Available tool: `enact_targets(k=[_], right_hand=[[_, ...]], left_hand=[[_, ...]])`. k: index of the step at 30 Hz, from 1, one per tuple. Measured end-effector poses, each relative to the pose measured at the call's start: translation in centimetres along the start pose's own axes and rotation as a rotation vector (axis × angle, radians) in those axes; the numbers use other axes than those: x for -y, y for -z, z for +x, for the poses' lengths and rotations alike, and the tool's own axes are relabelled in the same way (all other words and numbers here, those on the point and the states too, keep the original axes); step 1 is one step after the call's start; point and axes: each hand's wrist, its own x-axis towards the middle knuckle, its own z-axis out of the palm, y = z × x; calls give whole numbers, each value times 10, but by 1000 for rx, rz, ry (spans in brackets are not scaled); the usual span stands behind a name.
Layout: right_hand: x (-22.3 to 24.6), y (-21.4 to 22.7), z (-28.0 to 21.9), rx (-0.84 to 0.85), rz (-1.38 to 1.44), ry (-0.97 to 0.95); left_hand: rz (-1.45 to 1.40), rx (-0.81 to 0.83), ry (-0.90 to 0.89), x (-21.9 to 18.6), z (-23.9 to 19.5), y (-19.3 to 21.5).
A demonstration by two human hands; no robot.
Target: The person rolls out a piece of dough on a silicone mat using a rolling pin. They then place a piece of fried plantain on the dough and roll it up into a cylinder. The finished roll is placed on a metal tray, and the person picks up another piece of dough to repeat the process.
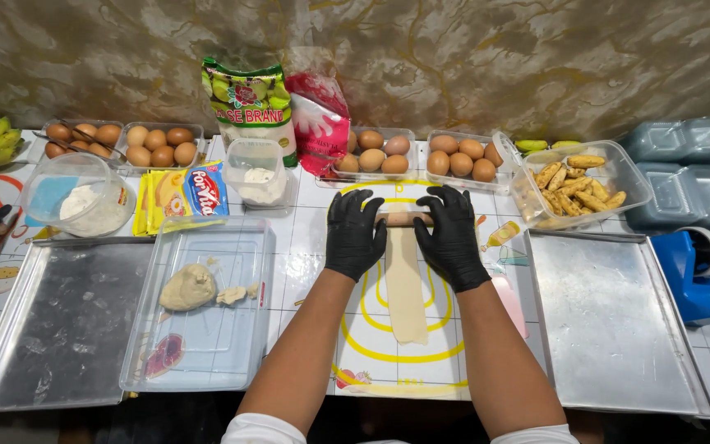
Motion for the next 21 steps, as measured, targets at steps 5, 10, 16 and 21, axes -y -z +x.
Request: enact_targets(k=[5,10,16,21], right_hand=[[-31,-33,1,99,-99,-33],[-34,-43,8,44,-181,-43],[-8,-9,6,-24,198,-96],[-2,5,4,21,61,-96]], left_hand=[[-55,206,65,10,4,-13],[-52,120,28,13,10,-19],[-36,101,114,10,21,-4],[-19,123,144,1,27,8]])
